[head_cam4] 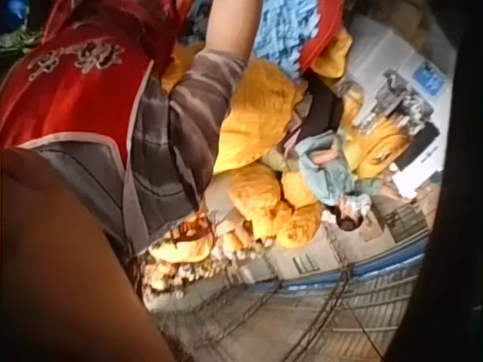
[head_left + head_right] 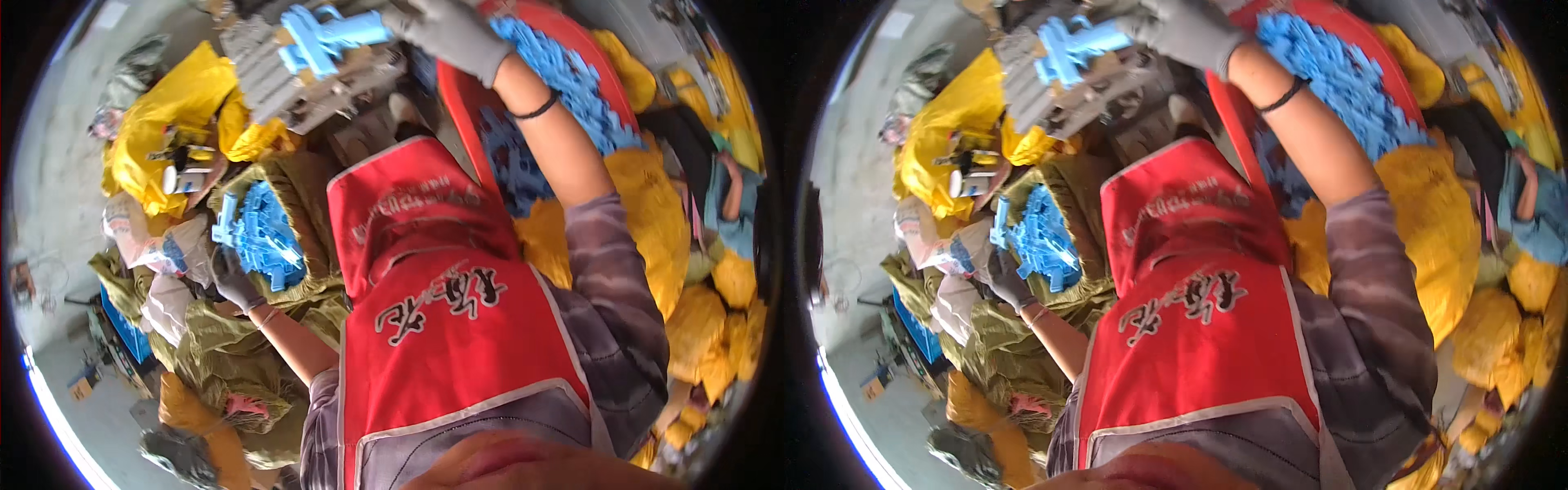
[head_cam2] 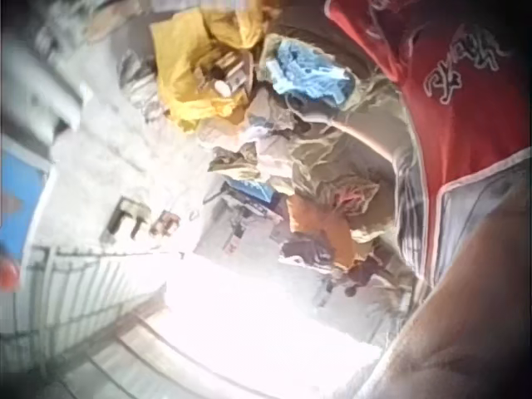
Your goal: The person prints text onto toy guns using a printing machine and places them into a bag, applies ink from a container, empties a sack of toy guns into a basin, and prints more toy guns on the machine.
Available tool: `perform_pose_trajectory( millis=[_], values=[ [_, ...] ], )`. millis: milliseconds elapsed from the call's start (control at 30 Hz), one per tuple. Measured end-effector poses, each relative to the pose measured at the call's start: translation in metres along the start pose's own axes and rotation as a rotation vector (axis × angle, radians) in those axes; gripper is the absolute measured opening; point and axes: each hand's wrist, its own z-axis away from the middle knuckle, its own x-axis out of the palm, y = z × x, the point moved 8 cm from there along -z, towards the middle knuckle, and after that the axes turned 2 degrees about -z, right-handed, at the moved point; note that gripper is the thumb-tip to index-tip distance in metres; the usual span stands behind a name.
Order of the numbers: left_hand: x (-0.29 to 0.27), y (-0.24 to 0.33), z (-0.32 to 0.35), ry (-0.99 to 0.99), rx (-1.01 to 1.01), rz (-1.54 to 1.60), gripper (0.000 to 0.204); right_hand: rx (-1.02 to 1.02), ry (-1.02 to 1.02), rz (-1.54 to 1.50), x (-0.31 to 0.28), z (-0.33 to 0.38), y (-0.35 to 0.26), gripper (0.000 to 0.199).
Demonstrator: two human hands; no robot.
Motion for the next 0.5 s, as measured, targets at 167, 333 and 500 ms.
perform_pose_trajectory(
  millis=[167,333,500],
  values=[
    [-0.004,-0.021,-0.006,-0.065,0.176,-0.259,0.033,0.522,-0.237,0.043,-0.05,0.098,0.137,0.032],
    [0.062,0.014,0.015,-0.257,0.033,-0.295,0.027,0.828,-0.445,0.474,-0.048,0.274,0.254,0.034],
    [0.106,0.056,0.038,-0.42,0.198,-0.309,0.027,0.866,-0.487,0.614,0.016,0.342,0.296,0.034]
  ],
)
